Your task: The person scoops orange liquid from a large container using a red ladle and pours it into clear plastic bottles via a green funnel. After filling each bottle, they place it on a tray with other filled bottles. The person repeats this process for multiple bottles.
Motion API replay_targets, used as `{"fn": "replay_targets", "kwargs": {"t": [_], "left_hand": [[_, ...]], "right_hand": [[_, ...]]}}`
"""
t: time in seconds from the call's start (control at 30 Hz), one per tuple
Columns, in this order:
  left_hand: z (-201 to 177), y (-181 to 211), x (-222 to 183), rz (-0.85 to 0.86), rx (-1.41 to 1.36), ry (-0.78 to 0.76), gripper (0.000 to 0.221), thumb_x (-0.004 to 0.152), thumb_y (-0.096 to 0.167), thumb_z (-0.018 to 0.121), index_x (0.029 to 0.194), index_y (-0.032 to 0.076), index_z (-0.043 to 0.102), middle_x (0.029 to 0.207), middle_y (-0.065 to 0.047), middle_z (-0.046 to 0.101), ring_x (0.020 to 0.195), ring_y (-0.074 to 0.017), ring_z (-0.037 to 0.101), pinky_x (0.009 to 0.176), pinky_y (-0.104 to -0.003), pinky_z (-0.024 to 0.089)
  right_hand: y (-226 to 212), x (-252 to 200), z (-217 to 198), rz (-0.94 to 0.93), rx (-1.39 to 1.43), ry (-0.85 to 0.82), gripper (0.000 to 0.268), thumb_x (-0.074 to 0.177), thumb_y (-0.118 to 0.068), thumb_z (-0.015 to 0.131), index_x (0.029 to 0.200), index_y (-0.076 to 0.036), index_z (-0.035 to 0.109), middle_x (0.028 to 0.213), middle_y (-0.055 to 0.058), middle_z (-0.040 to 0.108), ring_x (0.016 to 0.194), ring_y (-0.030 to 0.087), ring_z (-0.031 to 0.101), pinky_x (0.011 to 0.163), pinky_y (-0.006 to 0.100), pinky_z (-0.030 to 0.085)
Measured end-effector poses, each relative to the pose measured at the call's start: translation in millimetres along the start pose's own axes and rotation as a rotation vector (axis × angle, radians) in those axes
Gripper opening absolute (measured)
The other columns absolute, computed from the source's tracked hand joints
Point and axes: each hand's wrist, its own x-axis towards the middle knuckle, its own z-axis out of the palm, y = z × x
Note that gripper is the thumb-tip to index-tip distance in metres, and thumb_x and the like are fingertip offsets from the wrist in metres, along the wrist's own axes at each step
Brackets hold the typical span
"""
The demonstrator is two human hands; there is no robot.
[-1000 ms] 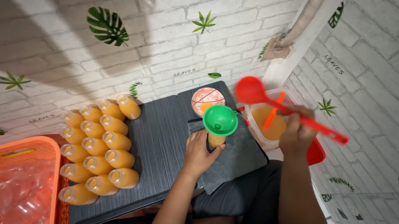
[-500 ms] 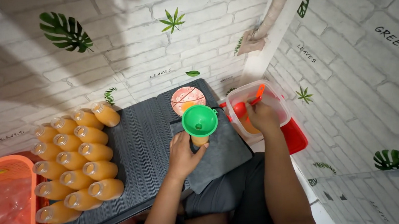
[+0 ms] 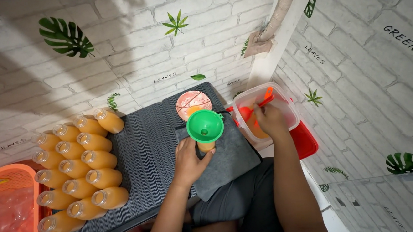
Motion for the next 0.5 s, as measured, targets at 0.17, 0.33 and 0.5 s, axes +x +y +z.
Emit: {"fn": "replay_targets", "kwargs": {"t": [0.17, 0.33, 0.5], "left_hand": [[-4, 4, 1, -0.018, -0.011, -0.035, 0.063, 0.079, 0.024, 0.078, 0.133, 0.005, 0.051, 0.114, -0.014, 0.064, 0.118, -0.0353, 0.056, 0.105, -0.056, 0.034], [-8, 9, 0, -0.025, -0.02, -0.044, 0.063, 0.08, 0.024, 0.078, 0.133, 0.005, 0.051, 0.114, -0.015, 0.064, 0.117, -0.0363, 0.056, 0.105, -0.057, 0.034], [-11, 14, 1, -0.034, -0.049, -0.057, 0.061, 0.081, 0.022, 0.077, 0.133, 0.003, 0.051, 0.115, -0.016, 0.064, 0.118, -0.0376, 0.055, 0.105, -0.059, 0.033]], "right_hand": [[3, -5, 1, -0.046, 0.332, 0.217, 0.031, 0.095, -0.036, 0.056, 0.098, -0.008, 0.069, 0.08, 0.007, 0.072, 0.092, 0.025, 0.069, 0.085, 0.039, 0.05], [5, -6, 4, -0.109, 0.438, 0.359, 0.025, 0.098, -0.028, 0.056, 0.098, -0.007, 0.068, 0.073, 0.008, 0.07, 0.083, 0.023, 0.068, 0.08, 0.037, 0.05], [-2, -10, -7, -0.213, 0.543, 0.497, 0.018, 0.1, -0.019, 0.053, 0.095, -0.007, 0.066, 0.067, 0.009, 0.065, 0.067, 0.02, 0.058, 0.07, 0.032, 0.048]]}}
